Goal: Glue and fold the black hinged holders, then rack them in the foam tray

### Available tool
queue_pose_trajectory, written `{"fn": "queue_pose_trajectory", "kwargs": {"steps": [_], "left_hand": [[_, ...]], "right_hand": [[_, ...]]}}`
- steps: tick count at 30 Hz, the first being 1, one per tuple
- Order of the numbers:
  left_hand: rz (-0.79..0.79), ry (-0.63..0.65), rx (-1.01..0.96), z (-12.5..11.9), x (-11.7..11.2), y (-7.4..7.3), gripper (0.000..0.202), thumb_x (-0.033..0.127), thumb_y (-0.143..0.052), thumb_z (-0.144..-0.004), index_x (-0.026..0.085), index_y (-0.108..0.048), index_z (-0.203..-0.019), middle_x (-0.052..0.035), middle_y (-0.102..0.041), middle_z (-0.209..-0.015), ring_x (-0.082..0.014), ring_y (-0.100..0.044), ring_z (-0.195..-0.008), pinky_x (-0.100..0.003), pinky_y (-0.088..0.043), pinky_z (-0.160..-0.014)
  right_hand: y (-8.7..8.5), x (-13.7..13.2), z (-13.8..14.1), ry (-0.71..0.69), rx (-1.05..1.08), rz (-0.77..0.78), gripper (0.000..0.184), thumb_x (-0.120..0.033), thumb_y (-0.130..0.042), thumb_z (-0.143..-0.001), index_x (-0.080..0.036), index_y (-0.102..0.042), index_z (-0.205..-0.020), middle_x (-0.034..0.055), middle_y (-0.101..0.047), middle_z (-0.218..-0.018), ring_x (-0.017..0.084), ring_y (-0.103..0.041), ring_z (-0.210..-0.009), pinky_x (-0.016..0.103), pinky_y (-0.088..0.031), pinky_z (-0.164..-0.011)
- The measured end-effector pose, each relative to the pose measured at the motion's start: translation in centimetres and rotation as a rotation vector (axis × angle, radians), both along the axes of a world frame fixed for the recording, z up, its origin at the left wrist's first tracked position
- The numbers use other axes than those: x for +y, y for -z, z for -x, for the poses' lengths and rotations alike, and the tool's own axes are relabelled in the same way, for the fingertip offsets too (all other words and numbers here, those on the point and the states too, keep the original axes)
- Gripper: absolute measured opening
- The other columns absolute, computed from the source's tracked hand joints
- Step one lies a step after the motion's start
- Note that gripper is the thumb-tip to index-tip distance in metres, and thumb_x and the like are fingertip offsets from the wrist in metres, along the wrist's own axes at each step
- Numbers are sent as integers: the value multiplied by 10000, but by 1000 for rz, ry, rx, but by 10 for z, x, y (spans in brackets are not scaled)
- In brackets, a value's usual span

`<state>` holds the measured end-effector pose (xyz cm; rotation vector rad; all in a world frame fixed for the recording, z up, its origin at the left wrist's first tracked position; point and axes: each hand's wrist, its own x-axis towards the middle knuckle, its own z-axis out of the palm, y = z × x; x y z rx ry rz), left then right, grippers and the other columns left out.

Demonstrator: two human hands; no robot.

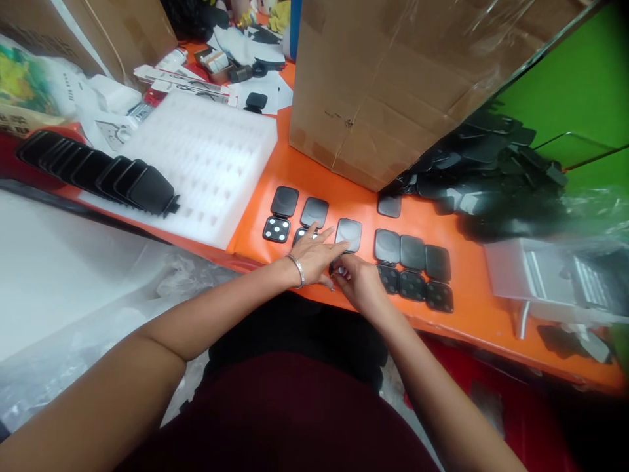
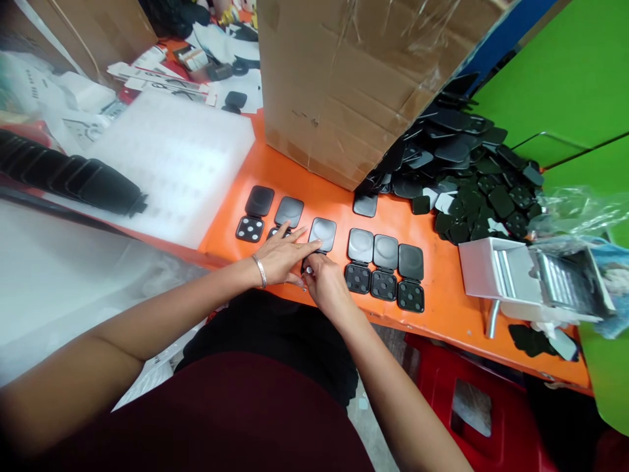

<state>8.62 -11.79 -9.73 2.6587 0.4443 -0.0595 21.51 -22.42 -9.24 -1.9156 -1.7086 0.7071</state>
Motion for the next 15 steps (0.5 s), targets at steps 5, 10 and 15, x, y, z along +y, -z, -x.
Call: {"fn": "queue_pose_trajectory", "kwargs": {"steps": [5, 10, 15], "left_hand": [[-3, 6, 61, -1, 0, -6, 921, 530, -733, -688, 236, -286, -1438, -55, -527, -1371, -327, -187, -1417, -545, 47, -1122], [0, 10, 84, 0, 1, -9, 952, 540, -729, -688, 189, -277, -1449, -78, -514, -1381, -322, -175, -1420, -535, 16, -1133], [6, 21, 42, -1, -1, -5, 778, 526, -702, -725, 267, -392, -1390, -45, -410, -1462, -334, -210, -1409, -545, -59, -1128]], "right_hand": [[-15, 12, -20, -226, 218, 174, 60, -111, -578, -729, -170, -587, -737, 5, -626, -703, 132, -555, -628, 233, -407, -585], [-26, 4, -36, -237, 532, 325, 161, -317, -689, -727, -171, -643, -780, 19, -664, -736, 156, -601, -680, 277, -478, -642], [-20, -12, -44, 227, 434, 41, 230, -378, -667, -758, -171, -673, -858, 50, -693, -781, 167, -613, -666, 286, -485, -620]]}}
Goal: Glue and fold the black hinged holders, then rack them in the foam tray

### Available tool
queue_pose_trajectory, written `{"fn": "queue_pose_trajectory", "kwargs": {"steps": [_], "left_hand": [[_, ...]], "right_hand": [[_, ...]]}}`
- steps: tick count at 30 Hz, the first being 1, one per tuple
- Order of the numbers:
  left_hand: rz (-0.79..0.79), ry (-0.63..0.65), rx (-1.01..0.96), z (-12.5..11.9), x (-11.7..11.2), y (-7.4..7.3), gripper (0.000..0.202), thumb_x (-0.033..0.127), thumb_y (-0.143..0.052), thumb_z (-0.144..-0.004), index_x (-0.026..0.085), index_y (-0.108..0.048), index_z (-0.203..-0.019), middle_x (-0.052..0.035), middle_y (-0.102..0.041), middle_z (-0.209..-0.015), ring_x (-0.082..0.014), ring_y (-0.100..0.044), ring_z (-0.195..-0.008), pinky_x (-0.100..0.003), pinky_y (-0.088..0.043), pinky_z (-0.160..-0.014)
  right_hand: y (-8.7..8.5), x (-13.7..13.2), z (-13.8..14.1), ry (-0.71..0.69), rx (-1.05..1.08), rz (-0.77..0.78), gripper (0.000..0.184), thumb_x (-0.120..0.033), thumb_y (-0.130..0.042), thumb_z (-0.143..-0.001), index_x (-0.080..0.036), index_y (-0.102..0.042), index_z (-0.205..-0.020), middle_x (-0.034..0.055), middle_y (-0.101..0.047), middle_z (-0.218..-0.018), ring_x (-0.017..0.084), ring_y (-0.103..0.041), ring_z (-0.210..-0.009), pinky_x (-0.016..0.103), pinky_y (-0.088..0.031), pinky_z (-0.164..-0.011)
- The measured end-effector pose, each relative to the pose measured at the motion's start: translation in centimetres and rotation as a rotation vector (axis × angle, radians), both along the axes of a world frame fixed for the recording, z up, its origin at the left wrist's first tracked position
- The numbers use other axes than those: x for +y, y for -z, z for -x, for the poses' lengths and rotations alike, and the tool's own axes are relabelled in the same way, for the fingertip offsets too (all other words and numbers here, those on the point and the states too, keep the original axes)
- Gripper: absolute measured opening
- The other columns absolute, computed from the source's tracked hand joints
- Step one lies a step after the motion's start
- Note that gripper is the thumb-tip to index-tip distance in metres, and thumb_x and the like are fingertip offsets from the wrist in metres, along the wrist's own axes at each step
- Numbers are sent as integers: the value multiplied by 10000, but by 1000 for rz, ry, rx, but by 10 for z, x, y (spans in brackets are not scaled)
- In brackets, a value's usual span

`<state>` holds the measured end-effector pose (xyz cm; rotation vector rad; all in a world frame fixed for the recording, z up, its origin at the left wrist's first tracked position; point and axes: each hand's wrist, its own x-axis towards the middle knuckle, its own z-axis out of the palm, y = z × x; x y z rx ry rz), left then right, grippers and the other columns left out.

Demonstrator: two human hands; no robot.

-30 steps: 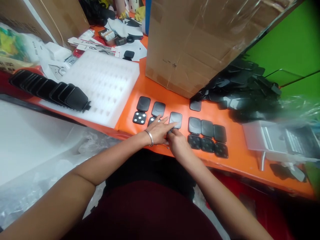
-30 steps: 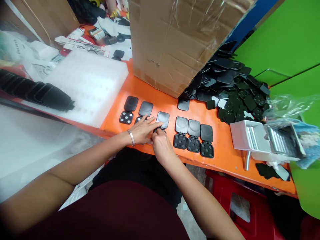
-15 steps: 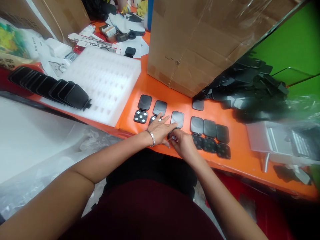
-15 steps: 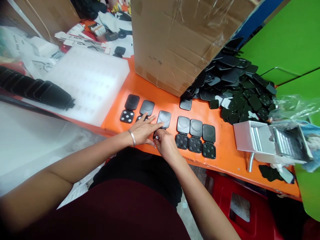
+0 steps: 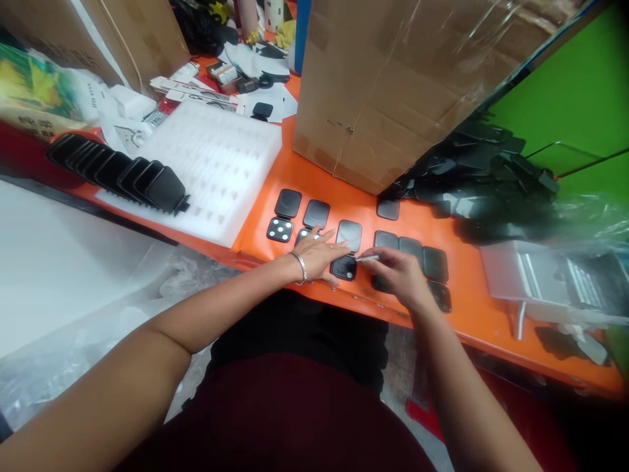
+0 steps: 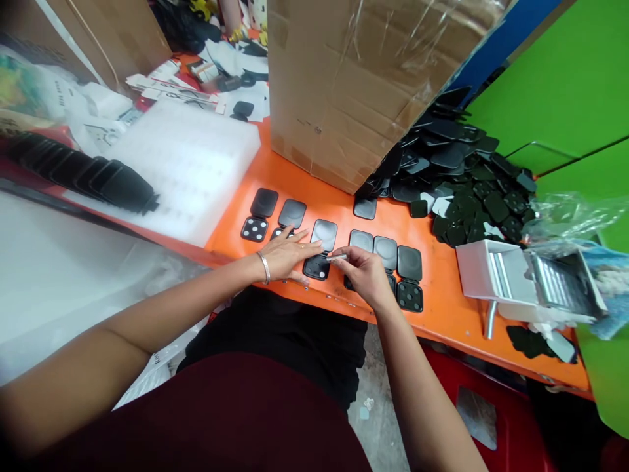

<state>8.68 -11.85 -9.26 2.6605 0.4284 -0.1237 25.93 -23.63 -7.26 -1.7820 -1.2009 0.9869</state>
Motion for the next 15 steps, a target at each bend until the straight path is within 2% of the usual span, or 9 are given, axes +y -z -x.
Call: {"fn": "queue_pose_trajectory", "kwargs": {"steps": [3, 5, 8, 11, 15], "left_hand": [[-19, -71, -53, -1, -4, 6, 614, 458, -658, -798, 281, -452, -1349, -15, -438, -1445, -322, -235, -1402, -531, -87, -1132], [-23, -104, -78, -2, -6, 9, 588, 441, -648, -814, 268, -460, -1344, -15, -458, -1430, -315, -211, -1410, -525, -89, -1137], [0, -92, -70, -1, -6, 11, 677, 460, -701, -760, 261, -446, -1354, -24, -466, -1424, -322, -161, -1423, -540, -75, -1137], [30, -66, -56, -1, -2, 9, 783, 468, -761, -689, 268, -425, -1367, -16, -440, -1444, -344, -149, -1421, -558, -51, -1137], [60, -64, -45, -1, 1, 7, 751, 438, -766, -687, 269, -447, -1346, -11, -442, -1443, -353, -163, -1416, -568, -63, -1132]], "right_hand": [[12, -4, 9, -12, -147, -21, 188, -329, -623, -782, -172, -676, -871, 52, -693, -763, 177, -614, -655, 290, -477, -612], [20, -4, 17, -33, -264, -73, 129, -268, -605, -784, -175, -666, -850, 54, -690, -777, 180, -617, -670, 292, -474, -636], [27, 2, 27, -78, -447, -121, 94, -178, -571, -796, -171, -647, -850, 64, -678, -804, 183, -616, -703, 284, -470, -666], [26, 8, 34, -178, -674, -83, 137, -110, -518, -813, -146, -637, -871, 102, -659, -838, 206, -606, -749, 284, -454, -672], [24, 12, 42, -249, -839, -2, 193, -60, -476, -813, -105, -627, -924, 151, -647, -890, 231, -596, -800, 289, -439, -680]]}}
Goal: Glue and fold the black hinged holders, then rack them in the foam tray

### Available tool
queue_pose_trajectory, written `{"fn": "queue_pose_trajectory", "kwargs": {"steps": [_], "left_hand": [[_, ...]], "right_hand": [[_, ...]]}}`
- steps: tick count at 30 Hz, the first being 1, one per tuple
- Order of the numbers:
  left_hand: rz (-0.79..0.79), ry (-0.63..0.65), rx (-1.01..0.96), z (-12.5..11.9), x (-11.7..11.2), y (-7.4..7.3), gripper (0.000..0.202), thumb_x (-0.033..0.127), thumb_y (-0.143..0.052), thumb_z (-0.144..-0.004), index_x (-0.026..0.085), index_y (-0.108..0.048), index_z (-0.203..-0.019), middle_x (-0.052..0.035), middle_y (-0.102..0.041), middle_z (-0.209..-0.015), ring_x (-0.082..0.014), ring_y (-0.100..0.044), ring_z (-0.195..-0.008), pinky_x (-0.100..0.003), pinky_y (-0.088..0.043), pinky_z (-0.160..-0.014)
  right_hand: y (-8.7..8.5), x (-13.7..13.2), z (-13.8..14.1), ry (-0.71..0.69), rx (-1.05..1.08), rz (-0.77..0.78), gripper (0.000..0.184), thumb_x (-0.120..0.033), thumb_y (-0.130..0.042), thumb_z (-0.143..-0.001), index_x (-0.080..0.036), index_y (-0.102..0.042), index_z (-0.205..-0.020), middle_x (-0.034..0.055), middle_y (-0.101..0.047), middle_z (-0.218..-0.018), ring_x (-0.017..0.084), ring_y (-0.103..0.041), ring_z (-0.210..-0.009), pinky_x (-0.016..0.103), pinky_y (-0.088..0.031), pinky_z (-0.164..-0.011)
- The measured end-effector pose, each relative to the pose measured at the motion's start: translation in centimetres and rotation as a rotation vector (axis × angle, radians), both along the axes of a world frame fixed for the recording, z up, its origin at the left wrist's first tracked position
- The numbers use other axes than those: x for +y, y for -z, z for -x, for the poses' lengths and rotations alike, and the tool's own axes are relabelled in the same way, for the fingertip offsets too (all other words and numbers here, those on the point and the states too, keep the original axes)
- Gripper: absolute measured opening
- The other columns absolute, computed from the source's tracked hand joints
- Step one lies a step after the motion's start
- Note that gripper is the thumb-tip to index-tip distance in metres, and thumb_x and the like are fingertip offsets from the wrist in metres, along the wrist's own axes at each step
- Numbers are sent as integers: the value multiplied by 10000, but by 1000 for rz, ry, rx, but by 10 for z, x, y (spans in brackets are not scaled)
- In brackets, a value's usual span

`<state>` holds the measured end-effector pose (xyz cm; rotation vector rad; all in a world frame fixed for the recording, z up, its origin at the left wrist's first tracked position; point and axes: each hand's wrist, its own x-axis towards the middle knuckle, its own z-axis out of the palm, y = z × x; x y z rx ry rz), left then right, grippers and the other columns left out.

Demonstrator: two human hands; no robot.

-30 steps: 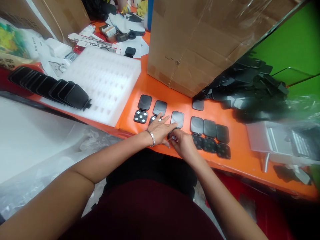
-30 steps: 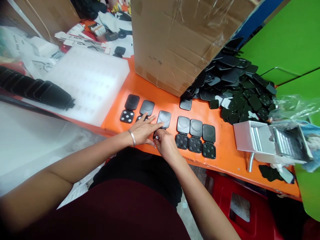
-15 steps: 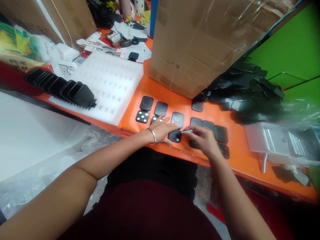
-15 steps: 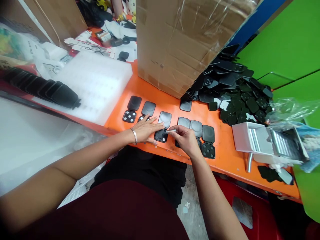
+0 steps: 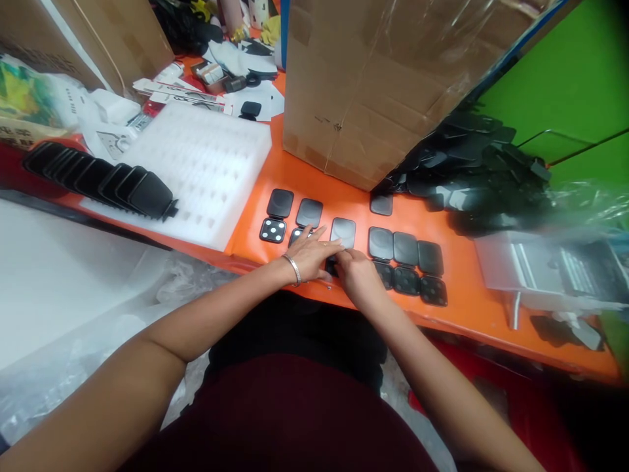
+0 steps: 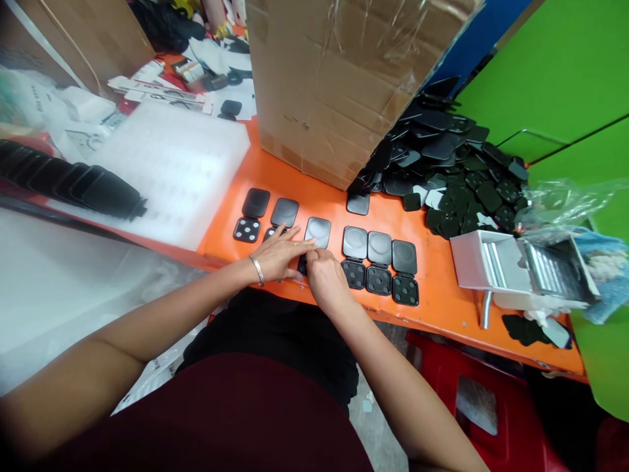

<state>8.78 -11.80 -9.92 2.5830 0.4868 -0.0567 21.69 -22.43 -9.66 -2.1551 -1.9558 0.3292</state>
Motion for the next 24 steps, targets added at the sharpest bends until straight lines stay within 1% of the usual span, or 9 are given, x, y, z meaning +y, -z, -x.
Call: {"fn": "queue_pose_trajectory", "kwargs": {"steps": [3, 5, 10, 13, 16, 18, 21, 23, 24], "left_hand": [[12, -11, 6, -1, -1, -1, 727, 412, -761, -693, 280, -452, -1339, -11, -441, -1444, -346, -182, -1413, -563, -76, -1132], [5, -16, 8, -1, -2, -2, 730, 396, -751, -706, 277, -436, -1353, -13, -448, -1438, -333, -172, -1419, -559, -52, -1137], [-27, -50, 46, -3, -3, -5, 755, 427, -717, -732, 254, -393, -1392, -13, -544, -1355, -313, -130, -1431, -582, 61, -1126], [-22, -48, 56, -3, -3, -7, 741, 454, -712, -724, 274, -415, -1378, 7, -511, -1386, -322, -126, -1430, -598, 76, -1117], [-26, -41, 50, -1, -3, -9, 719, 460, -716, -717, 293, -441, -1360, 8, -497, -1399, -326, -125, -1429, -614, 64, -1111], [-30, -34, 33, -1, -2, -9, 701, 460, -724, -708, 307, -465, -1340, 8, -494, -1402, -334, -131, -1427, -619, 62, -1107], [-31, -10, 19, 0, 1, -8, 694, 468, -728, -700, 308, -478, -1327, 2, -484, -1411, -339, -135, -1426, -606, 48, -1111], [-23, 29, 31, 0, 3, -8, 746, 468, -734, -691, 299, -442, -1356, -8, -469, -1423, -341, -126, -1427, -596, 33, -1114], [-18, 51, 39, 1, 4, -9, 780, 465, -740, -683, 294, -420, -1373, -14, -458, -1431, -341, -117, -1429, -593, 30, -1115]], "right_hand": [[0, -1, 0, 40, 20, 11, 197, -51, -494, -798, -113, -616, -941, 139, -652, -895, 226, -597, -792, 284, -434, -686], [-1, 0, -4, 33, 55, 14, 202, -36, -510, -773, -115, -610, -929, 127, -652, -884, 218, -595, -775, 279, -428, -675], [-11, 13, -28, -158, 290, 115, 185, -17, -531, -713, -156, -612, -806, 38, -646, -780, 150, -572, -668, 238, -407, -631], [-19, 22, -39, -218, 401, 211, 156, -49, -540, -717, -172, -616, -775, -1, -632, -702, 131, -558, -627, 228, -400, -603], [-26, 24, -42, -255, 516, 329, 92, -125, -568, -742, -180, -636, -771, -7, -637, -692, 130, -556, -627, 236, -415, -602], [-29, 22, -42, -259, 591, 374, 60, -188, -598, -748, -182, -654, -771, 1, -653, -725, 139, -566, -658, 249, -433, -619], [-29, 16, -44, -232, 765, 424, 103, -263, -639, -747, -174, -663, -790, 18, -672, -775, 154, -592, -712, 276, -466, -672], [-25, 12, -43, -189, 873, 403, 155, -303, -657, -745, -163, -662, -812, 31, -677, -797, 164, -607, -737, 296, -482, -703], [-22, 9, -42, -155, 891, 360, 174, -316, -661, -745, -159, -661, -822, 37, -678, -807, 171, -612, -748, 307, -487, -713]]}}
